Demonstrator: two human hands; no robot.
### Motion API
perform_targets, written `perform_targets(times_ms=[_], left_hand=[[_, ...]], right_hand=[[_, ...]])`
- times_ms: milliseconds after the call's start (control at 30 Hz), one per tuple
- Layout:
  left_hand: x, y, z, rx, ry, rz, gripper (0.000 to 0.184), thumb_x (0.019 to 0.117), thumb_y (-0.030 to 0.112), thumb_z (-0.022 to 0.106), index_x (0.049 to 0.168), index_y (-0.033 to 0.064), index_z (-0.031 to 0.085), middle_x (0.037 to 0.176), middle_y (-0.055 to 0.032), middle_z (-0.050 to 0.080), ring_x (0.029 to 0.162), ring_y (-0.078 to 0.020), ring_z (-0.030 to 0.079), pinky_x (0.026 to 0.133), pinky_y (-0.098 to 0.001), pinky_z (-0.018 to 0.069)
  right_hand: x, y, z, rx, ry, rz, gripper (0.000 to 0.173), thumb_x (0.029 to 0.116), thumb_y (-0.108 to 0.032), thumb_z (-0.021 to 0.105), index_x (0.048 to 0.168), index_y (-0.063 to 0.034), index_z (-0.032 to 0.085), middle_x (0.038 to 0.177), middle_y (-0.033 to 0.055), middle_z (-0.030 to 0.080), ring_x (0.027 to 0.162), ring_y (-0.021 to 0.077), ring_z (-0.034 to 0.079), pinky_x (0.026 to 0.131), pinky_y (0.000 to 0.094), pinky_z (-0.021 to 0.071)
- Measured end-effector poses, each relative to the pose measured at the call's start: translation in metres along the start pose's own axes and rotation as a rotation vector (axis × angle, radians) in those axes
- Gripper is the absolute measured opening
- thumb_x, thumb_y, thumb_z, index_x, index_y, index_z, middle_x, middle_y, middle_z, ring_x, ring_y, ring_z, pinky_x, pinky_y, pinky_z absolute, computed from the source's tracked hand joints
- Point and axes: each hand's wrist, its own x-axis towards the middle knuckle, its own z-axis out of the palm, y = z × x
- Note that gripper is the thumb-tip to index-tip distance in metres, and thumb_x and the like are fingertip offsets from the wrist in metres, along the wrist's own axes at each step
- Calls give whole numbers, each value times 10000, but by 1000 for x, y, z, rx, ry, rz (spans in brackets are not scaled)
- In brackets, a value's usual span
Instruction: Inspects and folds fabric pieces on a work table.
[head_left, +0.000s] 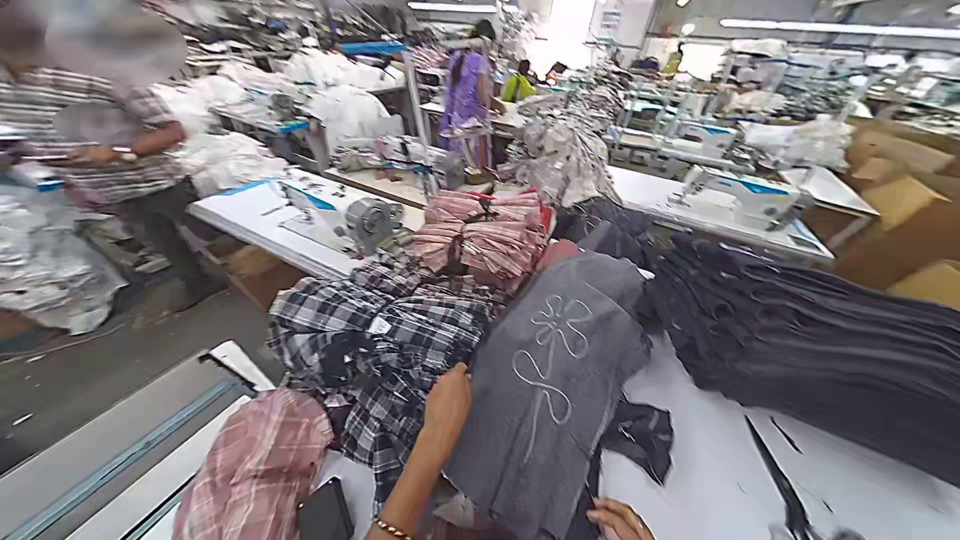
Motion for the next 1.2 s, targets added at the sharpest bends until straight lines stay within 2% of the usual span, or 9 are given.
perform_targets(times_ms=[167,300,433,500,567,633,1000,1100,1200], left_hand=[[-78,60,29,-270,142,593,331,1056,150,527,1276,-47,677,1184,-223,727,1065,-379,724,964,-563,548],[-119,99,92,-98,-325,720,413,1096,177,416,1458,35,557,1308,-210,673,1170,-377,680,1014,-567,514],[-135,112,142,29,-625,743,533,1085,179,440,1590,46,337,1395,-244,590,1193,-403,648,1013,-572,502],[-141,110,155,48,-737,778,622,1063,223,531,1601,26,290,1395,-248,579,1172,-392,649,1020,-555,499],[-147,104,163,44,-799,837,599,1049,271,578,1544,-6,387,1349,-245,603,1130,-378,661,1008,-538,505],[-149,100,164,69,-846,861,548,1046,278,585,1503,0,464,1346,-233,615,1146,-366,660,1025,-525,500],[-167,115,188,172,-1028,965,442,1036,253,601,1398,-1,586,1256,-219,679,1137,-365,673,1033,-536,497],[-170,122,193,183,-1091,1015,468,1030,248,615,1413,-17,571,1243,-228,686,1130,-382,678,1023,-559,504],[-167,126,199,156,-1127,1056,464,1026,232,620,1395,-46,576,1226,-258,687,1123,-408,682,1016,-577,509]], right_hand=[[-8,-6,4,234,176,64,267,950,-56,634,1192,29,713,1263,201,686,1163,272,679,984,408,563],[-5,-13,-12,736,318,426,394,1093,-186,389,1345,57,570,1203,134,699,1036,163,711,893,334,597],[-4,-5,-30,929,407,703,624,1130,-423,216,1394,48,529,1197,177,672,994,192,685,853,366,566],[-6,0,-35,875,421,695,479,1121,-341,382,1299,42,606,1131,159,700,988,172,691,875,359,569],[-8,14,-30,748,442,660,234,1047,-191,593,1114,20,669,924,96,728,835,114,705,802,303,586],[-12,32,-26,610,427,676,180,1005,-138,652,1098,16,671,867,89,713,776,116,683,771,317,570],[-66,42,-17,463,278,682,293,1019,-146,615,1236,44,668,1081,193,734,963,244,721,927,427,564],[-96,63,-51,283,395,683,267,1030,-150,572,1192,12,710,1042,167,743,933,230,719,912,415,560],[-129,94,-118,57,556,790,286,1044,-165,547,1216,-12,717,1141,172,734,1047,271,715,972,443,554]])
